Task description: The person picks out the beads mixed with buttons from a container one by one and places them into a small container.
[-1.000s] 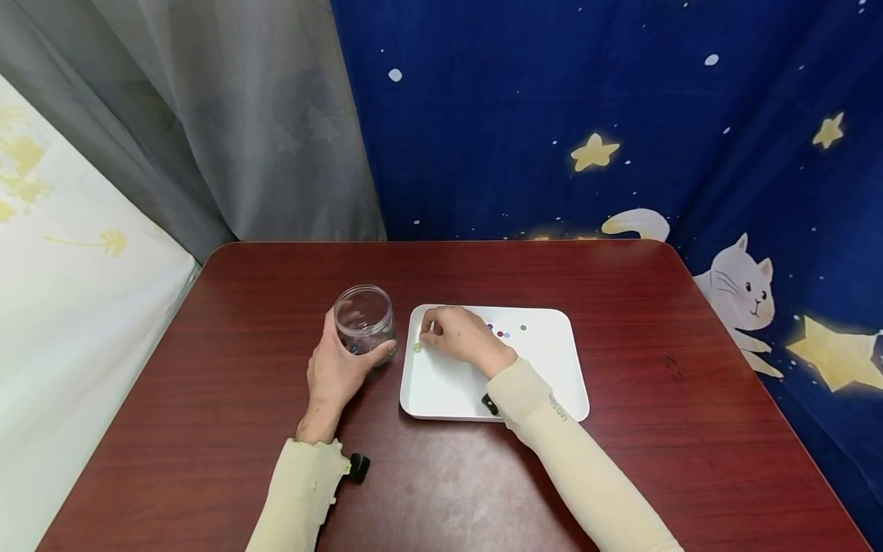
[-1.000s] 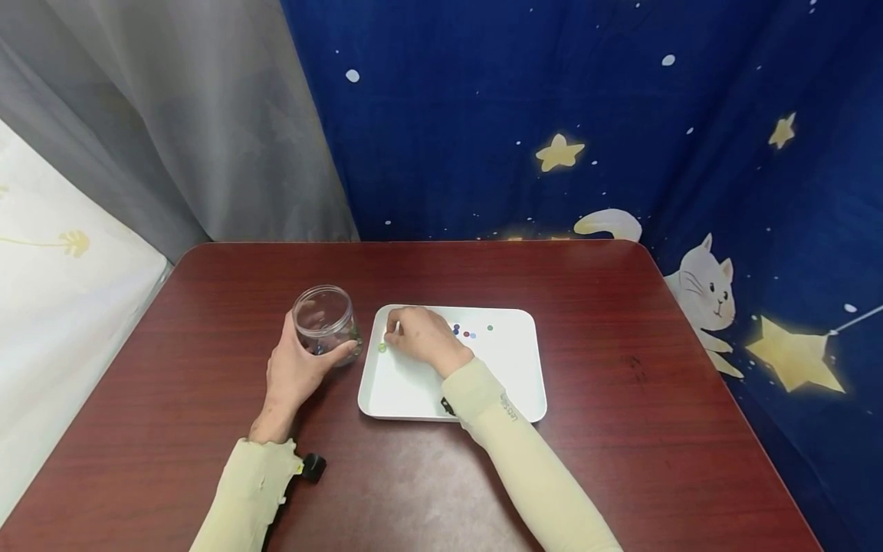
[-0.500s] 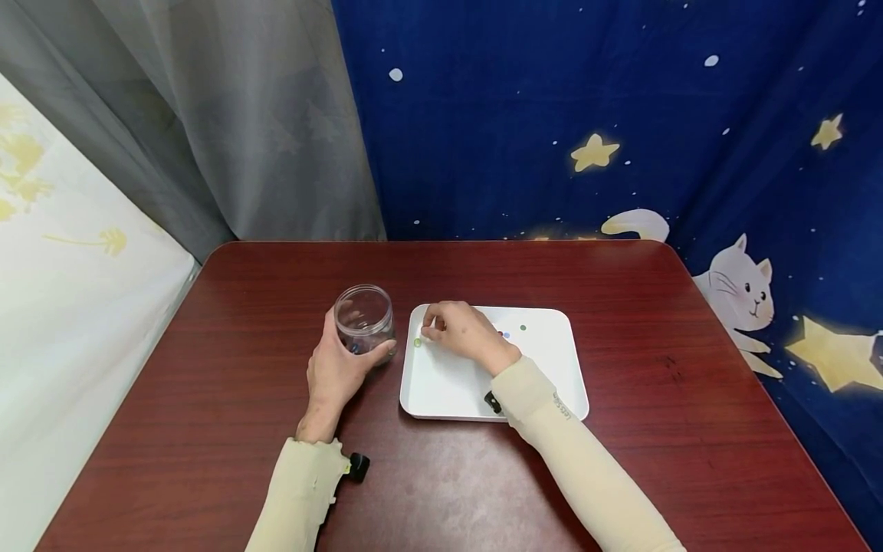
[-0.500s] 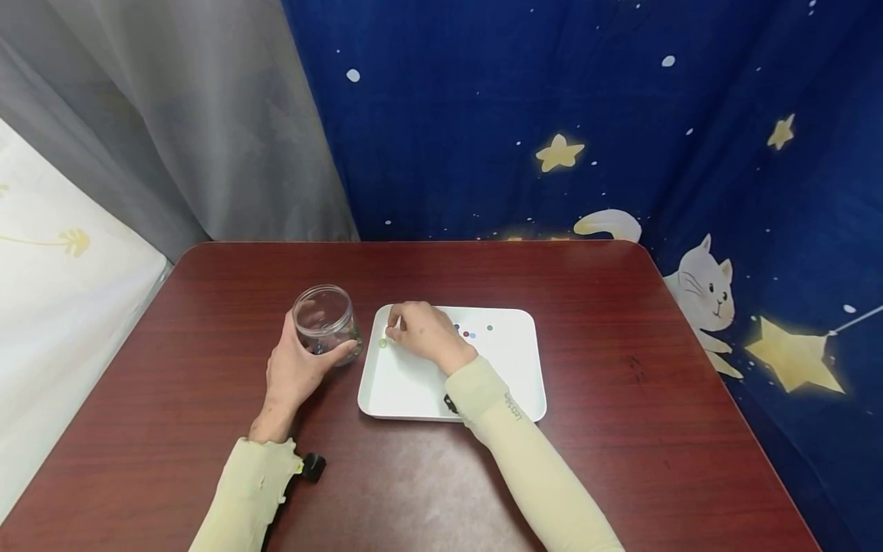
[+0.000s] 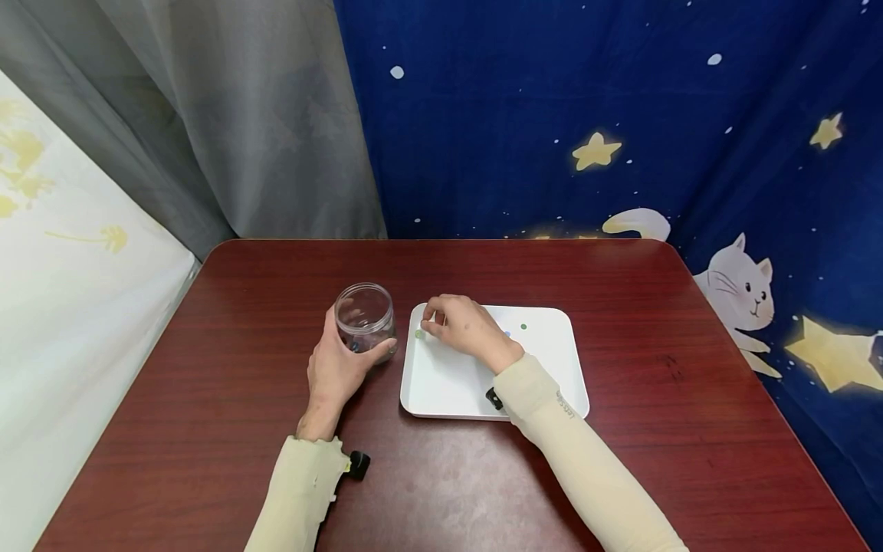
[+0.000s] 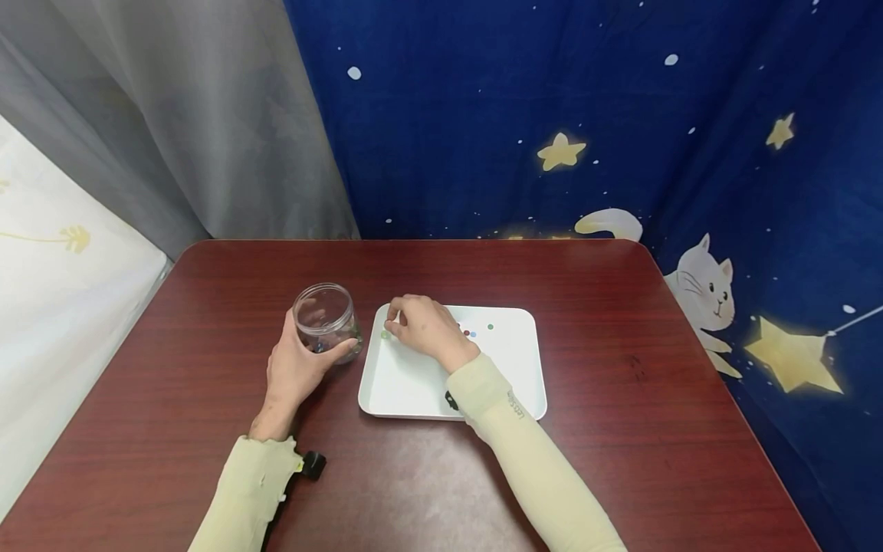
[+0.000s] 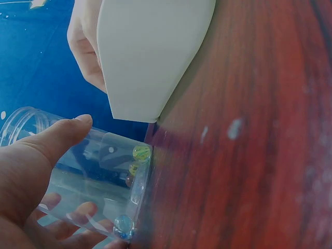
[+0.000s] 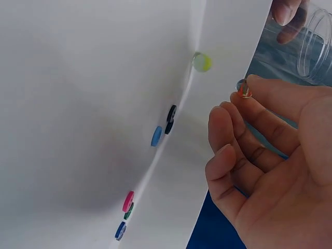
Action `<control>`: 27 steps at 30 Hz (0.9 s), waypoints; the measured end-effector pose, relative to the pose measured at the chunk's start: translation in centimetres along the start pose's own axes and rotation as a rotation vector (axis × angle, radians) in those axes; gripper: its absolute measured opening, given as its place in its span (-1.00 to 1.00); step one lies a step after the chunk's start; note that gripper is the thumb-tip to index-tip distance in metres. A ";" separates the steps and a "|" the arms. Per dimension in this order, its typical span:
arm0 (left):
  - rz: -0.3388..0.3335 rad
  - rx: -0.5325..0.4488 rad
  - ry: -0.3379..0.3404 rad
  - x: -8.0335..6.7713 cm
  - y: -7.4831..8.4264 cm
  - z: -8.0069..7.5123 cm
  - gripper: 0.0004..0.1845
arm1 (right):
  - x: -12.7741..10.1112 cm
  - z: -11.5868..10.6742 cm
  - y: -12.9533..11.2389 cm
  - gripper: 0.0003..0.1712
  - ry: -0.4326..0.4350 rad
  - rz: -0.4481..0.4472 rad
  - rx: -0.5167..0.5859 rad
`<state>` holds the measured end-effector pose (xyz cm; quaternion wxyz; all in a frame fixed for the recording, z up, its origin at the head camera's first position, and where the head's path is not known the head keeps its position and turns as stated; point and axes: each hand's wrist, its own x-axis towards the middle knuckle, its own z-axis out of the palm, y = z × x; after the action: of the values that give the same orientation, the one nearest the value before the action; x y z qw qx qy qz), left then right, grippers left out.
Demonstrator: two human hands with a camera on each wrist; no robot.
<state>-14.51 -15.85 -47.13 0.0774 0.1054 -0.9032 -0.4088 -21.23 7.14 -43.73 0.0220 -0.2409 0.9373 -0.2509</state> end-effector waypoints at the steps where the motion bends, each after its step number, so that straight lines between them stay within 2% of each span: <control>1: 0.000 -0.001 0.000 0.0 0.0 0.0 0.24 | 0.0 0.0 0.0 -0.90 0.004 -0.003 0.000; 12: 0.008 0.002 -0.001 0.0 0.0 0.1 0.23 | -0.2 -0.6 -0.2 -0.89 0.062 -0.040 0.023; 27: 0.009 0.006 0.008 0.1 0.1 0.1 0.22 | -0.3 -1.1 -0.5 -0.88 0.104 -0.036 0.081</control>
<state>-14.65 -15.69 -47.11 0.0828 0.1030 -0.9045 -0.4055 -20.92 7.46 -42.53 -0.0214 -0.2431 0.9217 -0.3014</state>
